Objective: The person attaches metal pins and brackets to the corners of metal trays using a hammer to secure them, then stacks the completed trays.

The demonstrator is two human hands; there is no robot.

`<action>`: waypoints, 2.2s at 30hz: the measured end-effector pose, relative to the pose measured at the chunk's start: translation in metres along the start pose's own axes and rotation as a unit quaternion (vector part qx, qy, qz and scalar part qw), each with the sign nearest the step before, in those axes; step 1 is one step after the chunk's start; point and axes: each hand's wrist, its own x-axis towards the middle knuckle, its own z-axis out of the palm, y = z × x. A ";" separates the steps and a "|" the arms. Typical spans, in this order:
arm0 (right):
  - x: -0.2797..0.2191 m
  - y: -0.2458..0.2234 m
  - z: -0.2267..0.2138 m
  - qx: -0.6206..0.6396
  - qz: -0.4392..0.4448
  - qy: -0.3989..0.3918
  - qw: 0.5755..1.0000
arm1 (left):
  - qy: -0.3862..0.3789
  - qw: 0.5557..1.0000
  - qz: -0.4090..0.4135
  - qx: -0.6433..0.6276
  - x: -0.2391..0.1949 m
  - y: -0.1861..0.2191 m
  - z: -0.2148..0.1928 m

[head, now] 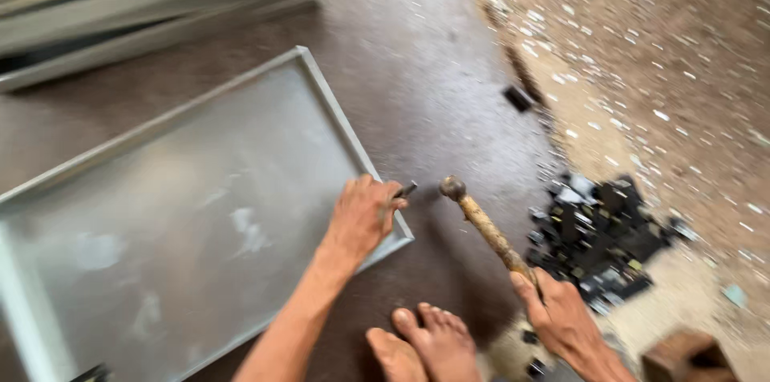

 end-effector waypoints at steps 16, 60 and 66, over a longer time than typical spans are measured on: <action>0.000 0.132 0.056 0.094 0.050 0.046 0.993 | -0.025 0.983 0.160 0.087 0.239 0.068 0.155; -0.056 -0.069 0.166 -0.244 -0.201 0.015 0.949 | 0.161 0.967 -0.084 -0.177 -0.045 -0.068 0.082; -0.048 -0.064 0.170 -0.265 -0.264 0.003 0.928 | 0.228 0.968 0.041 -0.101 -0.043 -0.072 0.082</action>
